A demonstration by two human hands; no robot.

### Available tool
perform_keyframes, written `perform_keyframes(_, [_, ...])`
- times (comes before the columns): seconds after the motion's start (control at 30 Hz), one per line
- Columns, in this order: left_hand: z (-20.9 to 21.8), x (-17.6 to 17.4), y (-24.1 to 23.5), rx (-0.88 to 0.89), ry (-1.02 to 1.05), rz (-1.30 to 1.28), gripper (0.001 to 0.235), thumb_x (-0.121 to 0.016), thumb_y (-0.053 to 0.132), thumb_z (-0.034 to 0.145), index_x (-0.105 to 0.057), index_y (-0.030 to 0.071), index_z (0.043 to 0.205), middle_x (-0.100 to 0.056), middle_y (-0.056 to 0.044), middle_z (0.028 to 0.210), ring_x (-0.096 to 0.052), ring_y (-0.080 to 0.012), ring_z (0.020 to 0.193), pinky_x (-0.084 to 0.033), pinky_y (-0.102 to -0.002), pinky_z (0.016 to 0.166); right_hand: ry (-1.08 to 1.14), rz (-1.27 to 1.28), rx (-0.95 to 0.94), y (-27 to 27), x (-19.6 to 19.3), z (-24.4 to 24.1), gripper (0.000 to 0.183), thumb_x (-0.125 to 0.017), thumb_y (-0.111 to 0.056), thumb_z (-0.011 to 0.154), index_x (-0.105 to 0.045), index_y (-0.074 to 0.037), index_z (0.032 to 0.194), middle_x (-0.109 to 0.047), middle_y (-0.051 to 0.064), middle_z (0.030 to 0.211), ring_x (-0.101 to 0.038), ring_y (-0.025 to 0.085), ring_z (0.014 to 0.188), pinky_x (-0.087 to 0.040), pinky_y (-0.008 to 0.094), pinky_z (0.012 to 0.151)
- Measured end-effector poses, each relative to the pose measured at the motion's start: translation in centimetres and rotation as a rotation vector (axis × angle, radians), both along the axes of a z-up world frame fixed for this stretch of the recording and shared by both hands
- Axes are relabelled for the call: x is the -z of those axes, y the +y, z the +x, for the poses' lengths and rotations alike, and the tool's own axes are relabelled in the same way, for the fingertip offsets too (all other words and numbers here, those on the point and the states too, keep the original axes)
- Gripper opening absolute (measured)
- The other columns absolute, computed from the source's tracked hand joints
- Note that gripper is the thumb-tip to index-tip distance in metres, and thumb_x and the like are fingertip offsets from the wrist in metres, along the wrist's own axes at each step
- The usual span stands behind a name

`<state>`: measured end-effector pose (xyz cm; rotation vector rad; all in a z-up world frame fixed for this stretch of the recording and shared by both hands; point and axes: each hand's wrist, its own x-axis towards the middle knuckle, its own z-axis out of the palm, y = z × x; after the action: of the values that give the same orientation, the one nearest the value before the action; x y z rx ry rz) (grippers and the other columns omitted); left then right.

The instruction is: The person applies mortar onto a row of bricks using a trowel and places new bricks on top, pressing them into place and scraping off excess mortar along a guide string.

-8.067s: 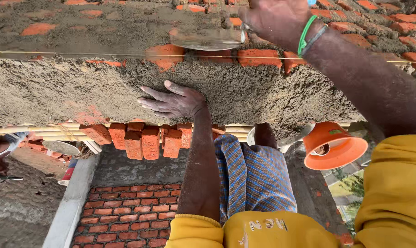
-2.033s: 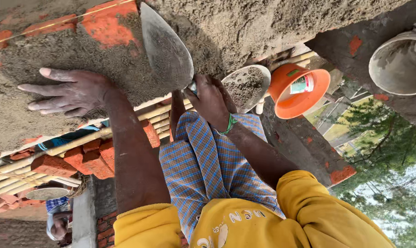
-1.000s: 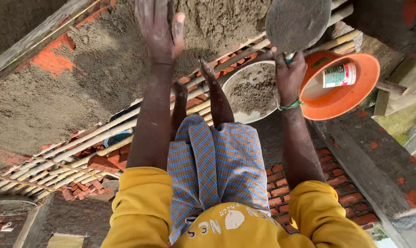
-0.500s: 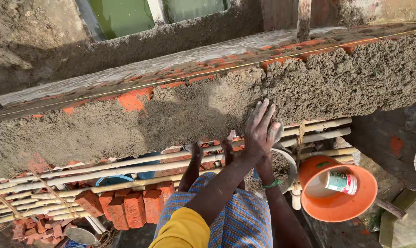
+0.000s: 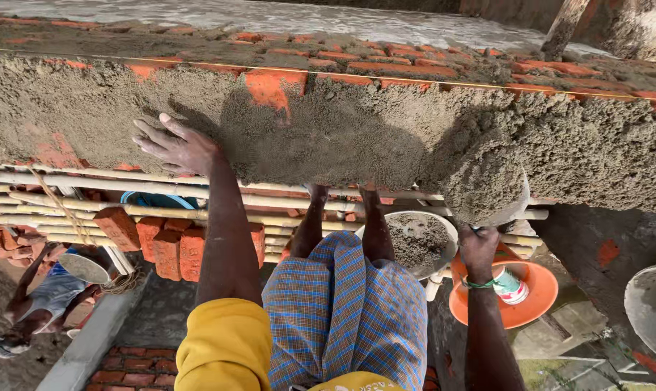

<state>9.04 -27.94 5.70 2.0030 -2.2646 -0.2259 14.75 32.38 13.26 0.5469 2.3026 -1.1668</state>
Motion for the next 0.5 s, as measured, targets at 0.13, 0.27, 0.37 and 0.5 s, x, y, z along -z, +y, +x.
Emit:
perform_keyframes(0.13, [-1.0, 1.5, -1.5, -0.23, -0.299, 0.165, 0.075, -0.017, 0.072, 0.102, -0.013, 0.034, 0.166, -0.003, -0.009, 0.174, -0.006, -0.028, 0.161, -0.009, -0.062, 0.127, 0.173, -0.107, -0.292, -4.2, -5.4, -10.7, 0.024, -0.073, -0.01, 0.094, -0.068, 0.004, 0.112, -0.072, 0.008, 0.103, -0.068, 0.02, 0.094, -0.054, 0.034, 0.086])
perform_keyframes(0.27, [-1.8, 0.7, -0.7, -0.187, -0.265, 0.154, 0.072, -0.014, 0.07, 0.105, -0.013, 0.033, 0.168, 0.0, -0.012, 0.175, -0.003, -0.0306, 0.162, -0.013, -0.061, 0.127, 0.365, 0.011, -0.73, -11.1, -6.9, -24.4, 0.038, -0.069, 0.001, 0.077, -0.069, 0.004, 0.115, -0.073, 0.021, 0.114, -0.072, 0.032, 0.105, -0.061, 0.045, 0.089])
perform_keyframes(0.37, [-2.3, 0.6, -0.8, -0.187, -0.317, 0.149, 0.072, -0.011, 0.07, 0.105, -0.013, 0.033, 0.167, -0.002, -0.011, 0.176, -0.007, -0.0294, 0.162, -0.014, -0.062, 0.127, 0.492, 0.265, -1.291, -15.0, -3.3, -33.4, 0.029, -0.079, -0.002, 0.08, -0.074, -0.003, 0.109, -0.075, 0.01, 0.097, -0.074, 0.024, 0.082, -0.061, 0.034, 0.066])
perform_keyframes(0.5, [-1.6, 1.2, -1.1, -0.206, -0.357, 0.12, 0.073, -0.01, 0.07, 0.105, -0.015, 0.033, 0.167, -0.003, -0.012, 0.176, -0.008, -0.031, 0.162, -0.017, -0.062, 0.126, 0.722, 0.4, -1.547, -19.0, 6.2, -40.4, 0.023, -0.089, -0.02, 0.091, -0.076, -0.006, 0.104, -0.072, 0.009, 0.085, -0.072, 0.021, 0.075, -0.06, 0.031, 0.063])
